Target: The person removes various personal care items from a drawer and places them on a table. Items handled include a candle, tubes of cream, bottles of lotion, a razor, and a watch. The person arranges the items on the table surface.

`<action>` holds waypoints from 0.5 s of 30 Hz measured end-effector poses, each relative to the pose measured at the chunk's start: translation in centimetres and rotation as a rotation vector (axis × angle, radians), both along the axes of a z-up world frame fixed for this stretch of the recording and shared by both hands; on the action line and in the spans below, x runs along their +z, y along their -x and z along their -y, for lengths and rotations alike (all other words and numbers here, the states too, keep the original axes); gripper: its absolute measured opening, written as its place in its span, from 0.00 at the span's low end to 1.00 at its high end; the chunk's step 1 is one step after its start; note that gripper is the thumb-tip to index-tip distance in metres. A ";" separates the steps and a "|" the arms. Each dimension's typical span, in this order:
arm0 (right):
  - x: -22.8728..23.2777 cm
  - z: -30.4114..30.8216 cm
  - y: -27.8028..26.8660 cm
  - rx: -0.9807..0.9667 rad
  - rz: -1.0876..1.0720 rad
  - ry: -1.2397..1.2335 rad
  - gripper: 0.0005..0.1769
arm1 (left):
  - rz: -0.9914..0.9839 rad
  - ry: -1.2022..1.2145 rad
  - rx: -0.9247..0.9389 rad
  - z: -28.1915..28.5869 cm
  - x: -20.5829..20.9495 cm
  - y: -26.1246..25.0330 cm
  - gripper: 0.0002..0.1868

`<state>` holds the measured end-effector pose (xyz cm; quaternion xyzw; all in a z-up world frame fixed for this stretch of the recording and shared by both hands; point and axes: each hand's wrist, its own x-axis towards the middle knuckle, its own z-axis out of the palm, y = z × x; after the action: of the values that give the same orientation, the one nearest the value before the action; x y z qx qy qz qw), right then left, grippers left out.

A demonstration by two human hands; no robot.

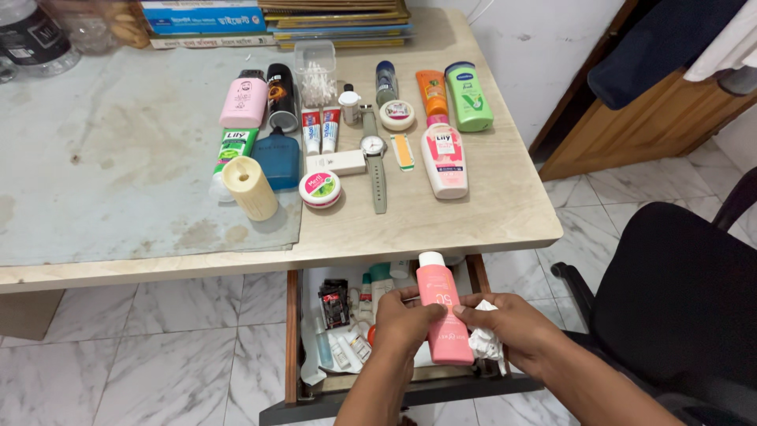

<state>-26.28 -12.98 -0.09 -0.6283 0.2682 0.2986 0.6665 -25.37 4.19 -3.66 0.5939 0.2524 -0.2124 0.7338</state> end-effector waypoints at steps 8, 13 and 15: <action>3.6 0.2 0.2 0.003 0.077 0.006 0.22 | 0.103 0.025 -0.001 0.1 4.0 0.3 0.32; 6.1 0.5 -0.3 0.013 0.149 0.057 0.24 | 0.141 0.013 0.019 0.9 6.4 -0.2 0.31; 6.8 0.8 -0.7 -0.002 0.157 0.037 0.24 | 0.180 0.020 0.023 1.2 7.2 -0.6 0.30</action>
<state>-25.57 -13.74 6.76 -0.6616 0.2213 0.2429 0.6740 -24.78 2.96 3.53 0.6003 0.1904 -0.1522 0.7617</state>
